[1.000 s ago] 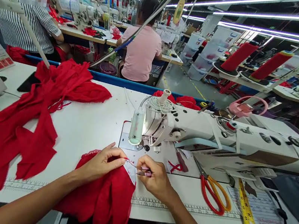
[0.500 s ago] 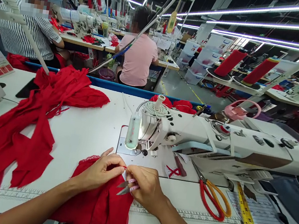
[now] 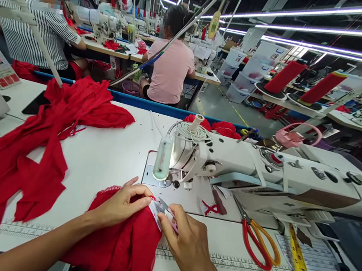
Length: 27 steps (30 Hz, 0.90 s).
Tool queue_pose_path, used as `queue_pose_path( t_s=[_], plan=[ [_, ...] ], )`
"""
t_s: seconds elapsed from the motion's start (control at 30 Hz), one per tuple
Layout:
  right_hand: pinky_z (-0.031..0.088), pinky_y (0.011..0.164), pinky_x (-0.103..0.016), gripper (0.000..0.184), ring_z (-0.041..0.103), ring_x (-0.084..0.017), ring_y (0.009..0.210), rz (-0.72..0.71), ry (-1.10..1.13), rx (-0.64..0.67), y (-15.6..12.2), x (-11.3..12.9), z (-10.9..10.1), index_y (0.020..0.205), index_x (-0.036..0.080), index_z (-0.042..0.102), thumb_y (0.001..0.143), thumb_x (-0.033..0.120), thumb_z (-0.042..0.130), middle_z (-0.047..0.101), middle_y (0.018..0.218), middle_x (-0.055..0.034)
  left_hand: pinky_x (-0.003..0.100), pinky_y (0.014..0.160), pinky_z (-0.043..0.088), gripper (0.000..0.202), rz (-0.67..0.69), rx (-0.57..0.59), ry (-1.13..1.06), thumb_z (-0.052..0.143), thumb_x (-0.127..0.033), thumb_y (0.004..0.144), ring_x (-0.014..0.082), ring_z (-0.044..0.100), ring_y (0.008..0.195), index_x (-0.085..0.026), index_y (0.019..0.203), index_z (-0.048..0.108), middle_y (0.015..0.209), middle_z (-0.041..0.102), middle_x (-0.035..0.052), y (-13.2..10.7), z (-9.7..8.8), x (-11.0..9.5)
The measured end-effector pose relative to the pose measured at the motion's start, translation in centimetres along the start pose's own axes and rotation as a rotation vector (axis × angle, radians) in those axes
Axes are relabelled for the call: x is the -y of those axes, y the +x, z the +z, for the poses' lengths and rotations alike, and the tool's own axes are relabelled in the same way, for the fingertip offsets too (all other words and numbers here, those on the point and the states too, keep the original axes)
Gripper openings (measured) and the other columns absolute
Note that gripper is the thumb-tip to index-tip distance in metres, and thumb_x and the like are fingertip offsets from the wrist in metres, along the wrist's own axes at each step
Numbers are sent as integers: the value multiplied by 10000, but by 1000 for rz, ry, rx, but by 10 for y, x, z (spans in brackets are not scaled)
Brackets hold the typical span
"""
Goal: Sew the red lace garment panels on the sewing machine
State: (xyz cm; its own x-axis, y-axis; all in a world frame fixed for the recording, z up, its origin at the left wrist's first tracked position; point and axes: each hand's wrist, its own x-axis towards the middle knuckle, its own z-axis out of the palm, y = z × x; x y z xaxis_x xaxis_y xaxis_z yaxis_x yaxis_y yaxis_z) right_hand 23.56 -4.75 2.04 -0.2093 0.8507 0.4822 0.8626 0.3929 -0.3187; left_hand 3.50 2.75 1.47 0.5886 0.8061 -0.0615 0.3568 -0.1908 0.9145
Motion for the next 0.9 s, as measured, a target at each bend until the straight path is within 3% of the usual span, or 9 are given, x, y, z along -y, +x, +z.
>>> queue_pose_path(
  t_s=[0.37, 0.67, 0.9],
  plan=[
    [311, 488, -259, 299, 554, -101, 457, -12, -120, -126, -5, 8, 14, 899, 179, 577, 1072, 342, 395, 591, 573, 38, 447, 1260, 57, 276, -4, -15, 3, 418, -416, 935, 141, 566, 747, -224, 774, 535, 759, 575, -61, 0, 0, -3],
    [304, 470, -266, 301, 554, -109, 433, 30, -186, -178, -8, 14, 20, 876, 176, 586, 1068, 327, 410, 577, 533, 43, 438, 1259, 31, 277, -11, -2, -4, 406, -423, 936, 130, 531, 717, -225, 763, 496, 737, 500, -63, 0, 1, -7],
    [296, 469, -271, 327, 512, -108, 411, -2, -230, -250, -6, 20, 27, 844, 173, 595, 1073, 313, 408, 554, 510, 43, 445, 1257, 24, 280, -10, 11, 7, 395, -425, 943, 142, 566, 760, -230, 787, 520, 782, 557, -54, 0, 1, -6]
  ],
)
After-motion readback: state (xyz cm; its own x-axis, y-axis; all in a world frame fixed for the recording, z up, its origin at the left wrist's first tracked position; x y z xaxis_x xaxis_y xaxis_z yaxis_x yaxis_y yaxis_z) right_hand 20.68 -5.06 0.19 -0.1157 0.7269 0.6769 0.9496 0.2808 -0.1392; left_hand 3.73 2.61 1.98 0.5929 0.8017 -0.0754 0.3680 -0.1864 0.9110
